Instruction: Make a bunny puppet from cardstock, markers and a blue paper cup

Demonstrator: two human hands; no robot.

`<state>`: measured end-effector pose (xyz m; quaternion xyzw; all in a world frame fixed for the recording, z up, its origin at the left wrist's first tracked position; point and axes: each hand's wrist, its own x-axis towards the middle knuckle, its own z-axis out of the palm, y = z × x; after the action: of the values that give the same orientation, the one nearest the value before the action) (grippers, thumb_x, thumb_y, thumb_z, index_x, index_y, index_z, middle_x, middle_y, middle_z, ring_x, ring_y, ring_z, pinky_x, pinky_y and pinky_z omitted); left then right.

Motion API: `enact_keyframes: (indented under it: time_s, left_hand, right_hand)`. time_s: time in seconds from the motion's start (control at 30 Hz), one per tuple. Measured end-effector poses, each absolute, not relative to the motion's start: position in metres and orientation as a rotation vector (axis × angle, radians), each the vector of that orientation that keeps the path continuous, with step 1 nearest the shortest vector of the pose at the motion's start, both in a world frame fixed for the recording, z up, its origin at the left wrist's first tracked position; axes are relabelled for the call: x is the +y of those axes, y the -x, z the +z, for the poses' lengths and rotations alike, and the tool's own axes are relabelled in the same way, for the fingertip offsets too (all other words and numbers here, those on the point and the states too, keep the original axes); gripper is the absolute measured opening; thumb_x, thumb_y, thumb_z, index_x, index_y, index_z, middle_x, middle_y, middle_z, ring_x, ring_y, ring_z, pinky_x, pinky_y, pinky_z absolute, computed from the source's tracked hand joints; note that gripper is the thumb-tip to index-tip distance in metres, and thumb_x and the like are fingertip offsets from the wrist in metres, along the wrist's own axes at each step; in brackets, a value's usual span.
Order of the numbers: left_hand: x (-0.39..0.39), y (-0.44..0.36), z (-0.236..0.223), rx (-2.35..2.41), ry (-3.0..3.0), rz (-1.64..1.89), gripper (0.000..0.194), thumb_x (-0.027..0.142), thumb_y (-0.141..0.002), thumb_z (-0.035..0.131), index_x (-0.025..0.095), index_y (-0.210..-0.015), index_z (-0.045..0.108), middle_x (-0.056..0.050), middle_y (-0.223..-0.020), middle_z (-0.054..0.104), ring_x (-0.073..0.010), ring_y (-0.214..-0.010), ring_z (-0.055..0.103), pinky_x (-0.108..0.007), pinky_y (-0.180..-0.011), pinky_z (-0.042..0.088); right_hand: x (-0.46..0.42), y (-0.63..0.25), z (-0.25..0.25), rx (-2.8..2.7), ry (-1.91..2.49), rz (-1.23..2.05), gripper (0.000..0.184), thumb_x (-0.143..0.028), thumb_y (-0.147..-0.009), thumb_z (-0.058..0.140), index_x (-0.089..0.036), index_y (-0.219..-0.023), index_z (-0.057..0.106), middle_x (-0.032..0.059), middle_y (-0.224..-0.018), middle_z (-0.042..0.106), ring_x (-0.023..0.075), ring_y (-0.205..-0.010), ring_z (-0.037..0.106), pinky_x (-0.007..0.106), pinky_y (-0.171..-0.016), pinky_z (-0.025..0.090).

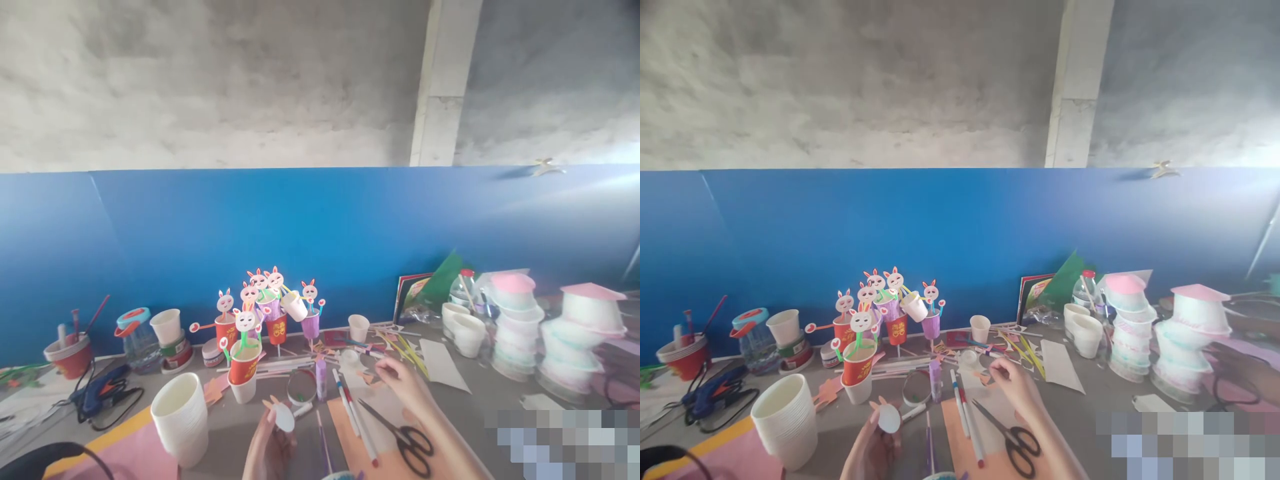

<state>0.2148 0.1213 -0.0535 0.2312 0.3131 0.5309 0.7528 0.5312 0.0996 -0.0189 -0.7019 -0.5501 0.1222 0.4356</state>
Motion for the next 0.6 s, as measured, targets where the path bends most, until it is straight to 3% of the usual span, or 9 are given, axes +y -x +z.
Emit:
enact_keyframes:
  time_s: [0.2, 0.43, 0.6]
  left_hand:
    - [0.117, -0.222, -0.057, 0.696, -0.491, 1.112, 0.059, 0.055, -0.049, 0.091, 0.013, -0.085, 0.071, -0.005, -0.073, 0.072, -0.0125, -0.05, 0.058, -0.023, -0.049, 0.042]
    - [0.132, -0.217, -0.069, 0.822, -0.421, 1.155, 0.056, 0.051, -0.049, 0.091, 0.015, -0.086, 0.069, -0.001, -0.066, 0.069, -0.0144, -0.054, 0.061, -0.021, -0.046, 0.041]
    - [0.142, -0.213, -0.071, 0.83, -0.328, 1.2, 0.043, 0.039, -0.056, 0.087, 0.015, -0.084, 0.066, 0.0, -0.064, 0.068, -0.014, -0.054, 0.061, -0.021, -0.045, 0.04]
  right_hand:
    - [0.096, -0.542, -0.015, -1.349, 1.743, 0.306, 0.028, -0.049, -0.077, 0.056, -0.026, -0.071, 0.069, 0.003, -0.074, 0.077, 0.0268, -0.074, 0.07, 0.033, -0.068, 0.052]
    - [0.088, -0.536, -0.011, -1.405, 1.759, 0.341, 0.029, -0.047, -0.081, 0.051, -0.025, -0.075, 0.068, 0.0032, -0.074, 0.075, 0.0258, -0.074, 0.07, 0.032, -0.068, 0.053]
    - [0.071, -0.479, 0.004, -1.687, 1.718, 0.528, 0.03, -0.037, -0.09, 0.045, -0.026, -0.083, 0.072, -0.0014, -0.067, 0.076, 0.0189, -0.055, 0.069, 0.024, -0.052, 0.049]
